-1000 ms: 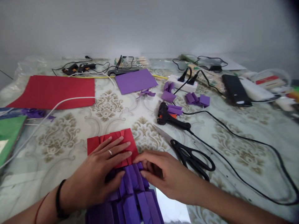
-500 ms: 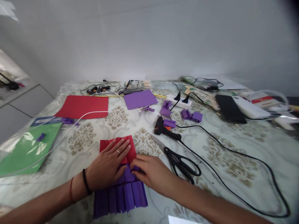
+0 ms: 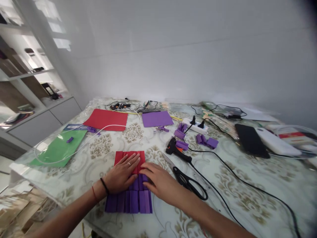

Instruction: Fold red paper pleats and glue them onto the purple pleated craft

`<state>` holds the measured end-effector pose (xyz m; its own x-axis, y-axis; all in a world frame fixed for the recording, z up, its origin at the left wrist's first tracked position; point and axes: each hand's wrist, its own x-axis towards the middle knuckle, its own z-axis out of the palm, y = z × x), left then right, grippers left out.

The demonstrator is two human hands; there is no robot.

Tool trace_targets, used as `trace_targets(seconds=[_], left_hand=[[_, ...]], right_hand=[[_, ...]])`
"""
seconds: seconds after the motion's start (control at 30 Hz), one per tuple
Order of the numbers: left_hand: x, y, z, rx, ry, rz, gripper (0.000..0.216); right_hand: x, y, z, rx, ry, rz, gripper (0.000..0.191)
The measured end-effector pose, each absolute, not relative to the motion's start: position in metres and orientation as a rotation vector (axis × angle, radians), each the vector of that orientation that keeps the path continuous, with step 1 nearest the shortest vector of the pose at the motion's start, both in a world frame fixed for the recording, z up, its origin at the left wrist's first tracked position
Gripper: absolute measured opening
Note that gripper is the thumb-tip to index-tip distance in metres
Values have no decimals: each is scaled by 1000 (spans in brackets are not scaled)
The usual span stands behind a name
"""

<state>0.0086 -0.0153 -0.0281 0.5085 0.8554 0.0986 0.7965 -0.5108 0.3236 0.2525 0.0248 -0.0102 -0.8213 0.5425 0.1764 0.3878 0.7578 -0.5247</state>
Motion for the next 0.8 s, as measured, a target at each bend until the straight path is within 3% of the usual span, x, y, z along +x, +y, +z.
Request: trace_targets(seconds=[0.2, 0.5, 0.57, 0.67, 0.8], left_hand=[[7, -19, -29, 2437, 1442, 511, 66], [-6, -28, 7, 2321, 1348, 674, 29], [-3, -31, 14, 2333, 1302, 608, 29], [4, -32, 21, 2445, 1183, 425, 45], [7, -24, 27, 2509, 1125, 318, 27]], right_hand=[[256, 28, -16, -718, -2624, 775, 38], [247, 20, -2, -1072, -2295, 1092, 25], [246, 15, 0, -1138, -2241, 1221, 29], [246, 8, -1, -1149, -2185, 1343, 36], [253, 3, -2, -1182, -2057, 1396, 32]])
